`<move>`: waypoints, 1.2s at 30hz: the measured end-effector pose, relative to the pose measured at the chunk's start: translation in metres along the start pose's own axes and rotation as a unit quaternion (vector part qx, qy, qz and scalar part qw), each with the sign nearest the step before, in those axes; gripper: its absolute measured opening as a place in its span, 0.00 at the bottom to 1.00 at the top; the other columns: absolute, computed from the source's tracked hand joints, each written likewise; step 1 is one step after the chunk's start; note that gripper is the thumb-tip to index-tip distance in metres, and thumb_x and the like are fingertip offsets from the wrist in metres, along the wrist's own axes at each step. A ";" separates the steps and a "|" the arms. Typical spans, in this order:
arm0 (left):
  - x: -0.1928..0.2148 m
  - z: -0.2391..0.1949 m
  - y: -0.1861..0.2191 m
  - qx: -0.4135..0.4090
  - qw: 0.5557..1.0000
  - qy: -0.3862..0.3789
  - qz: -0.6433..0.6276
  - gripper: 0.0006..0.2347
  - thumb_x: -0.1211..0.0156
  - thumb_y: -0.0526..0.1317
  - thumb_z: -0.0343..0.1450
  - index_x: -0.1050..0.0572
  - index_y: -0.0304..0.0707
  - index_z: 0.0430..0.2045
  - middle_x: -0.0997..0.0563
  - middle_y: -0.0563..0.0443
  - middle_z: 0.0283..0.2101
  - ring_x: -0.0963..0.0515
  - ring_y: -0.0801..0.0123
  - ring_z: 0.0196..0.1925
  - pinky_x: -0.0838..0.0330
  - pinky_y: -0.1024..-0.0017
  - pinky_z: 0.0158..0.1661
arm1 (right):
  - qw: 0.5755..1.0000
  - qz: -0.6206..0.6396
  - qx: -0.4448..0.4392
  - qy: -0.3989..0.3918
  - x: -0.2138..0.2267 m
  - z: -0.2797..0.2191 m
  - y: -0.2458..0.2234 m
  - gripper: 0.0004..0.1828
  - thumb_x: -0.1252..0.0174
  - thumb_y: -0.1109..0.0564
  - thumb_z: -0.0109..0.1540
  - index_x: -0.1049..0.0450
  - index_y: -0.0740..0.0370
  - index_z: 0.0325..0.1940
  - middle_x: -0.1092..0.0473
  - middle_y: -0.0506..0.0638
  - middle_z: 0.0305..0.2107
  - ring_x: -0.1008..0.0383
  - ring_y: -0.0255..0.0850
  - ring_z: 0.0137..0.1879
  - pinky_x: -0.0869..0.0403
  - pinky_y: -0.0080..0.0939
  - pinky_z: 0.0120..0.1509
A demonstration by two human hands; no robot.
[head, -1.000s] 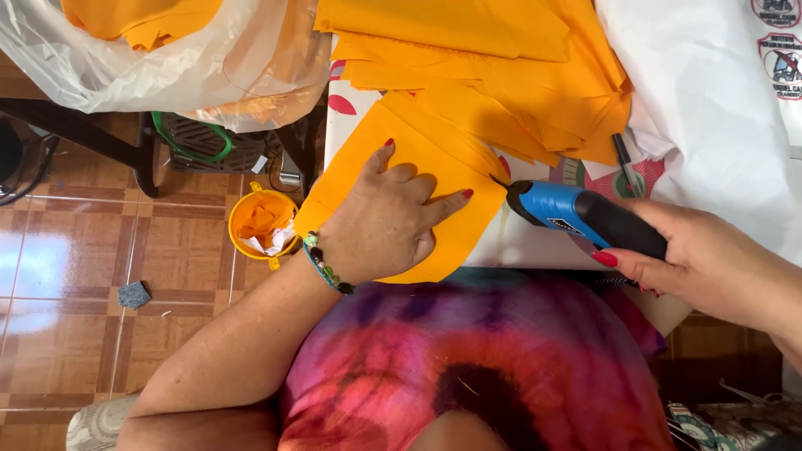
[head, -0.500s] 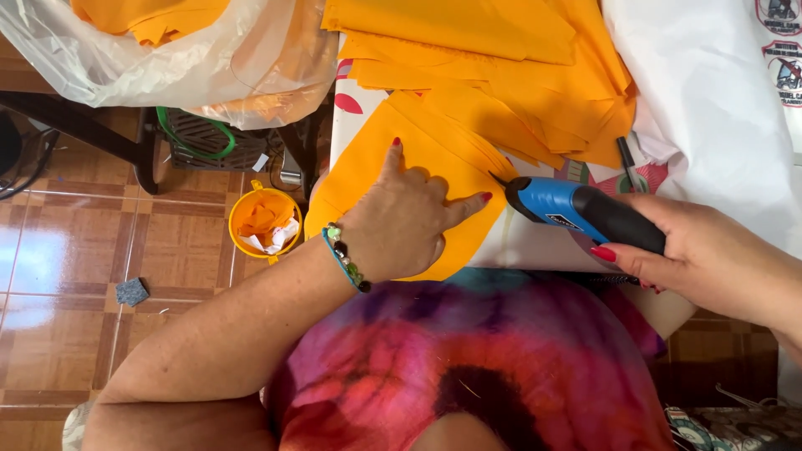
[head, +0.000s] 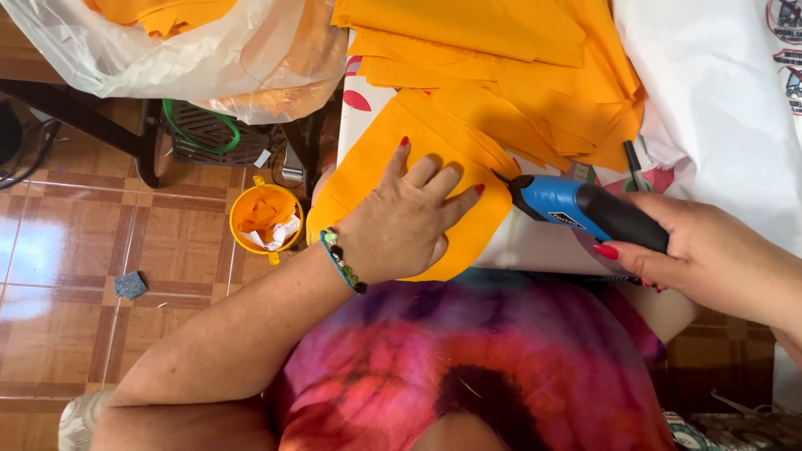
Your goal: Cutting out pattern pieces from yellow fabric using an electric rotary cutter.
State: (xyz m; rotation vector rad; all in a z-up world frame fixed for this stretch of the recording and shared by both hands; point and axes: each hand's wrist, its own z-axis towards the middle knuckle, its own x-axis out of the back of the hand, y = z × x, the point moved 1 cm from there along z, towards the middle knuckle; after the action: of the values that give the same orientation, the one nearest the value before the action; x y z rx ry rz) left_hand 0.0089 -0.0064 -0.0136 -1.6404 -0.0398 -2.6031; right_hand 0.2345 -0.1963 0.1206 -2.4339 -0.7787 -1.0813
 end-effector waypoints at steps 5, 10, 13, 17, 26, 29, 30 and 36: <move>0.001 0.001 0.000 0.008 1.000 -0.014 -0.008 0.29 0.44 0.48 0.60 0.25 0.41 0.59 0.27 0.52 0.57 0.32 0.56 0.54 0.38 0.35 0.62 | 0.999 0.017 0.032 0.012 0.000 0.004 0.001 0.31 0.36 0.50 0.60 0.29 0.39 0.69 0.21 0.55 0.20 0.22 0.45 0.25 0.28 0.42 0.36; -0.002 0.001 -0.001 0.006 1.000 -0.030 -0.003 0.30 0.43 0.50 0.60 0.26 0.36 0.58 0.29 0.52 0.57 0.31 0.58 0.54 0.38 0.34 0.62 | 0.999 0.004 0.039 0.001 0.001 0.003 -0.006 0.23 0.37 0.48 0.62 0.26 0.39 0.62 0.22 0.52 0.19 0.22 0.43 0.25 0.28 0.40 0.36; -0.004 -0.001 -0.002 0.002 0.999 -0.031 -0.019 0.29 0.44 0.50 0.62 0.26 0.36 0.59 0.27 0.51 0.57 0.30 0.58 0.55 0.39 0.33 0.62 | 0.999 0.015 0.028 -0.007 0.001 0.001 -0.013 0.20 0.38 0.49 0.62 0.25 0.42 0.60 0.21 0.54 0.19 0.21 0.44 0.25 0.25 0.40 0.37; -0.006 -0.003 -0.003 0.000 0.999 -0.021 -0.045 0.28 0.45 0.49 0.64 0.26 0.36 0.59 0.24 0.52 0.60 0.29 0.58 0.60 0.41 0.32 0.63 | 1.000 0.020 0.010 -0.002 0.002 -0.001 -0.017 0.29 0.37 0.49 0.61 0.30 0.40 0.67 0.20 0.55 0.23 0.18 0.46 0.27 0.22 0.42 0.36; -0.006 -0.003 -0.004 0.003 0.998 -0.006 -0.057 0.28 0.46 0.46 0.63 0.26 0.38 0.60 0.23 0.53 0.63 0.28 0.57 0.60 0.41 0.32 0.63 | 0.990 0.137 0.026 -0.007 -0.006 0.006 0.027 0.23 0.40 0.63 0.62 0.22 0.53 0.62 0.19 0.60 0.24 0.16 0.50 0.28 0.18 0.47 0.37; -0.001 -0.003 -0.005 0.001 0.999 -0.006 -0.051 0.28 0.45 0.47 0.63 0.26 0.38 0.60 0.24 0.53 0.63 0.28 0.58 0.60 0.40 0.34 0.62 | 0.966 0.253 0.024 0.050 -0.014 -0.005 0.063 0.29 0.40 0.67 0.61 0.23 0.59 0.68 0.25 0.70 0.21 0.22 0.56 0.28 0.23 0.53 0.34; 0.000 -0.002 -0.005 0.000 0.999 -0.008 -0.052 0.28 0.45 0.47 0.63 0.26 0.38 0.60 0.24 0.53 0.63 0.28 0.58 0.60 0.40 0.34 0.62 | 0.965 0.255 0.023 0.049 -0.018 -0.005 0.072 0.29 0.40 0.67 0.61 0.23 0.59 0.68 0.25 0.70 0.21 0.22 0.56 0.28 0.23 0.53 0.34; 0.008 0.000 -0.005 0.000 0.997 0.004 -0.071 0.26 0.45 0.44 0.63 0.23 0.38 0.57 0.23 0.49 0.63 0.26 0.57 0.59 0.40 0.36 0.62 | 0.962 0.133 0.151 0.182 -0.053 -0.005 0.102 0.33 0.34 0.55 0.53 0.23 0.53 0.64 0.20 0.45 0.39 0.24 0.37 0.41 0.31 0.37 0.46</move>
State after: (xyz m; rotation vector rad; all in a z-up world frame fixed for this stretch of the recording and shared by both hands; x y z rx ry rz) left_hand 0.0052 -0.0013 -0.0063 -1.6850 -0.1627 -2.7124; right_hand 0.2646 -0.2965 0.0732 -1.9407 -0.4425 -1.1587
